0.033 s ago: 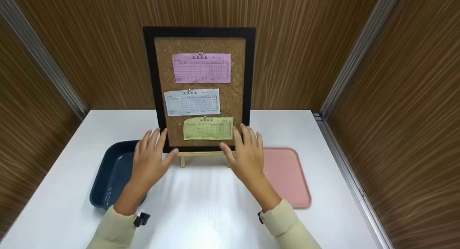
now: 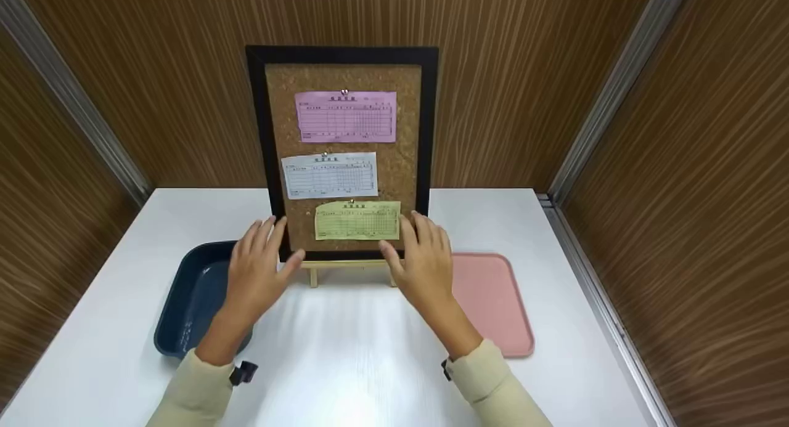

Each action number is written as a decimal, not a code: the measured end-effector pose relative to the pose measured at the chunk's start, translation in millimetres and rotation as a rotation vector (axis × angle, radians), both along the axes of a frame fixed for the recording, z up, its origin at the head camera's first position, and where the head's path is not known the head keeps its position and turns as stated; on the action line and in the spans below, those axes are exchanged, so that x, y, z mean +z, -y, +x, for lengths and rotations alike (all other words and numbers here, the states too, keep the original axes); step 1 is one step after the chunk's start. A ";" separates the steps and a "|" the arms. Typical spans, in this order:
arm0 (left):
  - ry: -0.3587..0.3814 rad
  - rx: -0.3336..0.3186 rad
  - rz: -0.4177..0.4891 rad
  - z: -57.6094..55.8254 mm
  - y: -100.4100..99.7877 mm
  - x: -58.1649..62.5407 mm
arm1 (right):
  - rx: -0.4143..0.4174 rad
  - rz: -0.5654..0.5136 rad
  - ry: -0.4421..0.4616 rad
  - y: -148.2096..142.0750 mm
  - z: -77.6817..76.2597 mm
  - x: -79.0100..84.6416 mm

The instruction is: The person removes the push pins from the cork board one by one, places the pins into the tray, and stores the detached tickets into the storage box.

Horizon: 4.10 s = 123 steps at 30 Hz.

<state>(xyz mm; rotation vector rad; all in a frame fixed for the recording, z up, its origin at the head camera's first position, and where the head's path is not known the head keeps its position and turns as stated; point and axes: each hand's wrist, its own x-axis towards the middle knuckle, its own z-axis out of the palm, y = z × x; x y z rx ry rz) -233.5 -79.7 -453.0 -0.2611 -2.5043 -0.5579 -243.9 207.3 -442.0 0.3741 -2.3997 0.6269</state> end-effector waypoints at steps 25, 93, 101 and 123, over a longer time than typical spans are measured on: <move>-0.148 -0.160 0.358 -85.0 -13.7 91.3 | 0.082 -0.128 -0.259 39.6 -74.5 84.5; -0.086 -0.109 0.607 -158.9 -27.8 144.7 | -0.066 -0.279 0.037 95.2 -163.7 149.8; -0.092 -0.100 0.598 -159.7 -27.0 145.5 | -0.065 -0.263 0.043 95.2 -163.5 150.8; -0.058 -0.082 0.592 -157.7 -25.9 149.3 | -0.031 -0.227 0.108 91.8 -160.0 152.9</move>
